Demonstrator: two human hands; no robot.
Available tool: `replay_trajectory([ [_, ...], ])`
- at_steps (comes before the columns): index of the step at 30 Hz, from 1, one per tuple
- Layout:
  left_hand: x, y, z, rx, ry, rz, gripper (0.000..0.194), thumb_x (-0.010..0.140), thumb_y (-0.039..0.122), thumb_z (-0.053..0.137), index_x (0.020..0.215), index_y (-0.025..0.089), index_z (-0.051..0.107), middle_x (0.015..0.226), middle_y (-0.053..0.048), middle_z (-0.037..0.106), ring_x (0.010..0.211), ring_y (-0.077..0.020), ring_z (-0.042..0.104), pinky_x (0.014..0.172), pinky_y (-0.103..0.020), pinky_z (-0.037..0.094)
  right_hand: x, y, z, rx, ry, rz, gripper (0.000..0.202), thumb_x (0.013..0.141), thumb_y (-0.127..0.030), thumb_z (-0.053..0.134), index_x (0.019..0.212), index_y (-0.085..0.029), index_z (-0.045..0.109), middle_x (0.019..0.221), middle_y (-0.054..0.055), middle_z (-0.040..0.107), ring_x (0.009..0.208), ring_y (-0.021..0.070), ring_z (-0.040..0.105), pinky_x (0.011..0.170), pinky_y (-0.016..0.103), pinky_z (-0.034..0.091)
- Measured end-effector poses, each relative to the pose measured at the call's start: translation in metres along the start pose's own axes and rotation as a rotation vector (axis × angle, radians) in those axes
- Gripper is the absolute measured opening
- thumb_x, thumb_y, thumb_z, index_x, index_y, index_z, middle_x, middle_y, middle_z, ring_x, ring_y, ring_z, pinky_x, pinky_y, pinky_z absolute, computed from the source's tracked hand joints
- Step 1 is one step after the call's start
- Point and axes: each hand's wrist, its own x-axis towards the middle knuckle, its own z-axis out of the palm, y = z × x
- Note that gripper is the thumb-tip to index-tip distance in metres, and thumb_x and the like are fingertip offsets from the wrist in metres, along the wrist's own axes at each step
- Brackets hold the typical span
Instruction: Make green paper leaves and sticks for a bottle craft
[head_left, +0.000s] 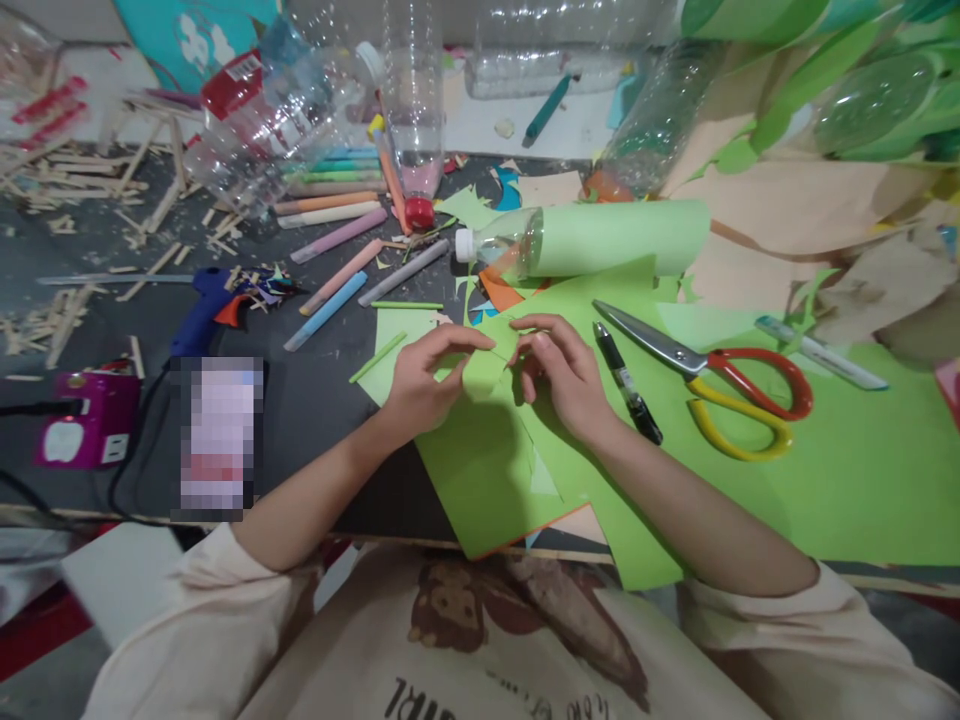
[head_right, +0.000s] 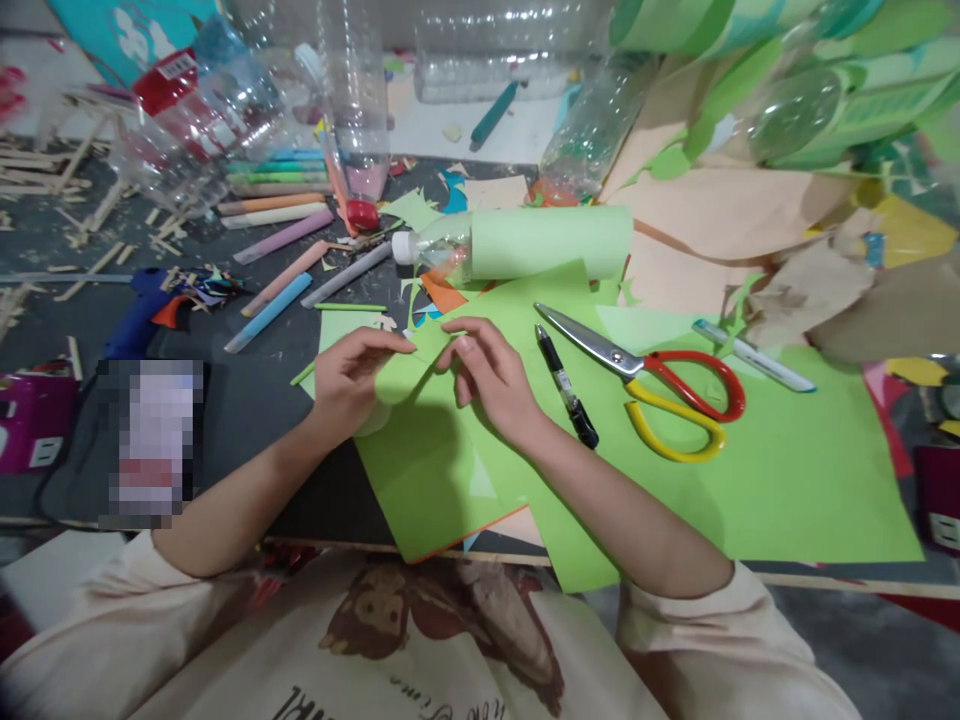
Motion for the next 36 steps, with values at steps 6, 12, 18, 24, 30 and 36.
replay_trajectory([
  [6, -0.002, -0.003, -0.001, 0.079, -0.078, 0.040, 0.029, 0.090, 0.047, 0.061, 0.086, 0.021, 0.073, 0.089, -0.006, 0.075, 0.084, -0.0181, 0.071, 0.077, -0.029, 0.057, 0.003, 0.005, 0.000, 0.088, 0.054, -0.013, 0.041, 0.085, -0.062, 0.063, 0.104, -0.026, 0.057, 0.053, -0.011, 0.053, 0.038, 0.0082, 0.052, 0.041, 0.021, 0.040],
  [12, -0.003, -0.009, 0.006, 0.162, -0.036, 0.018, 0.015, 0.085, 0.035, 0.065, 0.089, 0.020, 0.068, 0.088, -0.003, 0.073, 0.081, -0.0147, 0.071, 0.074, -0.025, 0.057, 0.002, -0.001, -0.002, -0.026, 0.025, -0.034, 0.045, 0.086, -0.061, 0.062, 0.065, -0.021, 0.059, 0.053, -0.004, 0.060, 0.045, 0.0084, 0.055, 0.048, 0.023, 0.044],
  [18, -0.004, -0.011, 0.007, 0.151, -0.066, -0.030, 0.024, 0.082, 0.025, 0.063, 0.106, 0.023, 0.061, 0.091, -0.001, 0.070, 0.085, -0.0142, 0.072, 0.076, -0.024, 0.056, 0.002, -0.007, -0.001, -0.082, 0.015, 0.029, 0.046, 0.075, -0.063, 0.072, 0.062, -0.021, 0.057, 0.049, -0.005, 0.057, 0.045, 0.0087, 0.053, 0.049, 0.024, 0.045],
  [24, -0.004, -0.009, 0.008, 0.130, -0.127, -0.068, 0.024, 0.082, 0.026, 0.060, 0.106, 0.023, 0.058, 0.098, -0.001, 0.069, 0.087, -0.0130, 0.072, 0.076, -0.022, 0.055, 0.004, -0.004, 0.002, -0.023, 0.061, 0.027, 0.048, 0.067, -0.062, 0.079, 0.064, -0.022, 0.053, 0.050, -0.009, 0.051, 0.042, 0.0067, 0.049, 0.043, 0.021, 0.043],
  [30, -0.003, -0.011, 0.008, 0.148, -0.122, -0.030, 0.012, 0.083, 0.027, 0.059, 0.093, 0.023, 0.055, 0.091, 0.001, 0.067, 0.084, -0.0126, 0.070, 0.076, -0.023, 0.055, 0.004, -0.005, 0.001, -0.031, 0.062, 0.046, 0.053, 0.066, -0.059, 0.081, 0.064, -0.023, 0.043, 0.045, -0.012, 0.047, 0.035, 0.0050, 0.045, 0.037, 0.019, 0.039],
  [36, 0.001, -0.010, 0.008, 0.155, -0.135, -0.047, 0.008, 0.080, 0.028, 0.060, 0.081, 0.021, 0.056, 0.081, 0.000, 0.066, 0.075, -0.0128, 0.066, 0.071, -0.023, 0.054, 0.004, -0.006, 0.001, -0.014, 0.032, 0.073, 0.053, 0.068, -0.062, 0.079, 0.066, -0.024, 0.042, 0.049, -0.009, 0.057, 0.035, 0.0064, 0.049, 0.038, 0.020, 0.042],
])
